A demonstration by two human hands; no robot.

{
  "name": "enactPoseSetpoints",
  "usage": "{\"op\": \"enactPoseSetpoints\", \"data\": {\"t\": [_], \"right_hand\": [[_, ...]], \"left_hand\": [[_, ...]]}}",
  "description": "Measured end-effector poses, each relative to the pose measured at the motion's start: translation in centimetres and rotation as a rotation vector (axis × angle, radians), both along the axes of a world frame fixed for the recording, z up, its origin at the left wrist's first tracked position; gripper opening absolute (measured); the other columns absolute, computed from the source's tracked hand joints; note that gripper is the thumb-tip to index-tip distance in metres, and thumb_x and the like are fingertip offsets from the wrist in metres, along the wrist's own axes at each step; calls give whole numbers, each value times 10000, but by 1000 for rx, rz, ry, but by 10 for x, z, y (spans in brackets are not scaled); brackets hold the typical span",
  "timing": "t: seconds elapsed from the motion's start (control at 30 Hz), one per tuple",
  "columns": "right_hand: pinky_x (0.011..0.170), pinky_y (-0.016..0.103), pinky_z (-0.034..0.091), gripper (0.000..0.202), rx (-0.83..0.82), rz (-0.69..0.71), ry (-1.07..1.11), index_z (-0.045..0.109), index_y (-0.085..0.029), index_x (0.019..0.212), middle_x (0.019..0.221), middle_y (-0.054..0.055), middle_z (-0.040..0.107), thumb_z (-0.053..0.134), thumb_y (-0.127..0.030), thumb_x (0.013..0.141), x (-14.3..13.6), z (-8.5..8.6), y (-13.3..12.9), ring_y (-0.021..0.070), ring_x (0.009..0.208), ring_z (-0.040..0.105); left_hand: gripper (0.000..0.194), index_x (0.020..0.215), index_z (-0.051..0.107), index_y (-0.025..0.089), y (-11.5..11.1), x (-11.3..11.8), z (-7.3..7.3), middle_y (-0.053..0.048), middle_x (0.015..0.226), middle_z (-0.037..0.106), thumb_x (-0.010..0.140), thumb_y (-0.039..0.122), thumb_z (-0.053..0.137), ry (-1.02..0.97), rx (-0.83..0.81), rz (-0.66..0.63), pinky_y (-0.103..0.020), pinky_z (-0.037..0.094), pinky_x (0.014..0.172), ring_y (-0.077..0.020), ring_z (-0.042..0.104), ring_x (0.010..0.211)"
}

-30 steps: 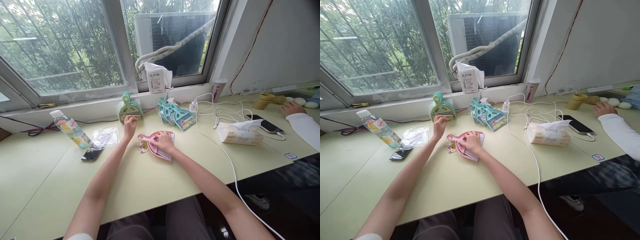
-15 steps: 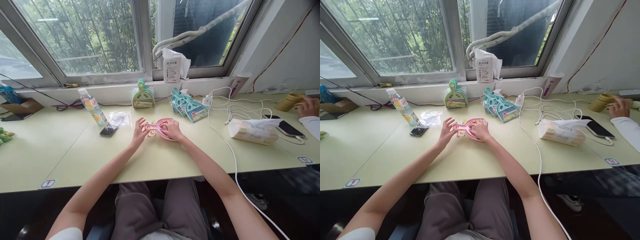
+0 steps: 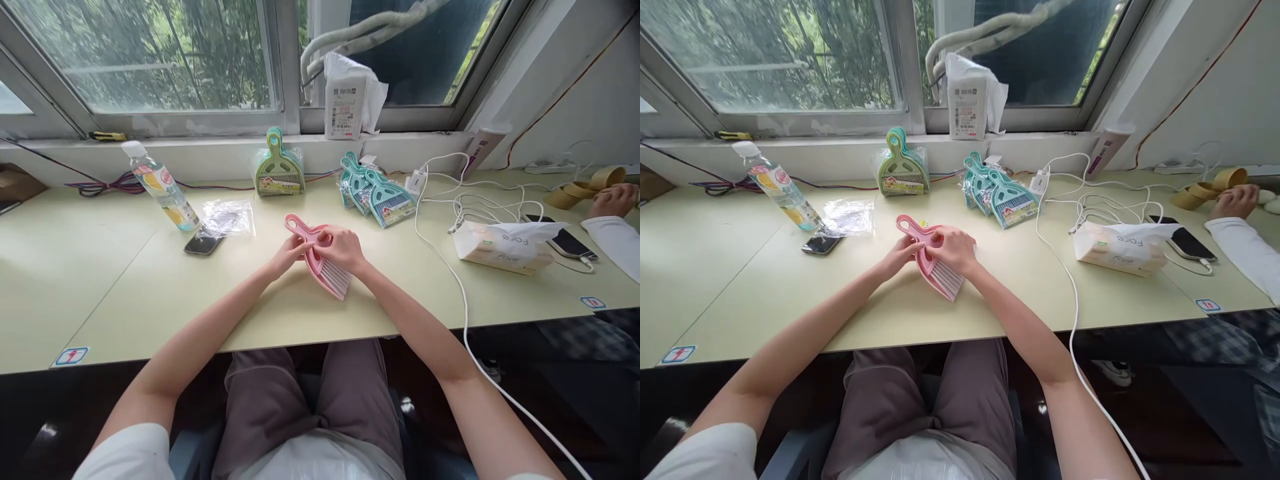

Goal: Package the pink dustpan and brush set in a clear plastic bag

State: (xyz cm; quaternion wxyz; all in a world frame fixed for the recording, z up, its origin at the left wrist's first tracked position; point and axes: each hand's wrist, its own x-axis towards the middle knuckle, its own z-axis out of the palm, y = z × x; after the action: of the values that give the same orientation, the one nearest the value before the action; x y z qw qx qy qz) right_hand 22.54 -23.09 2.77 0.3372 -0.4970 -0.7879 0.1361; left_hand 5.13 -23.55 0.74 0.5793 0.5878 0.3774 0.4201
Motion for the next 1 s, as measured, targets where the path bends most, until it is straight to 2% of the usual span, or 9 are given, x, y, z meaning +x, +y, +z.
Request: {"op": "enactPoseSetpoints", "data": {"t": [0.13,0.3,0.4,0.6,0.8,1.0], "right_hand": [[776,289,456,155,23,75,127,651,-195,796,1051,56,710,645,-344,758,0,1,2,192,919,635],[722,285,466,198,-55,190,254,634,-187,728,1019,70,710,698,-374,723,2,-1,5,173,817,626],[691,276,457,204,-84,184,302,638,-183,704,939,58,711,731,-364,689,2,-4,7,152,751,600],[676,278,464,257,-154,161,392,645,-174,695,921,60,703,736,-412,663,0,-10,10,146,732,597],[675,279,473,278,-193,177,433,659,-165,694,867,57,696,732,-429,644,-2,-16,16,146,721,597],[680,287,471,269,-225,245,478,662,-156,679,933,84,705,756,-403,629,-1,-17,18,154,740,601]], "left_hand": [[578,1266,582,170,0,-11,6,-126,1194,667,776,456,697,5,55,-12,-393,556,865,-293,638,1086],[678,1390,506,219,1,-20,13,-122,1280,635,771,428,688,22,31,-81,-385,556,853,-294,646,1088],[704,1412,479,210,3,-21,14,-130,1293,627,771,422,680,32,12,-90,-367,557,832,-293,648,1088],[710,1424,450,231,1,-21,20,-123,1308,614,777,438,656,77,28,-95,-363,562,804,-286,655,1064],[736,1443,309,241,0,-20,14,-120,1257,619,807,446,617,42,-29,-54,-377,581,748,-226,691,898],[678,1397,370,240,-3,-24,22,-110,1237,626,801,412,644,45,-73,-163,-405,584,813,-234,682,971]]}}
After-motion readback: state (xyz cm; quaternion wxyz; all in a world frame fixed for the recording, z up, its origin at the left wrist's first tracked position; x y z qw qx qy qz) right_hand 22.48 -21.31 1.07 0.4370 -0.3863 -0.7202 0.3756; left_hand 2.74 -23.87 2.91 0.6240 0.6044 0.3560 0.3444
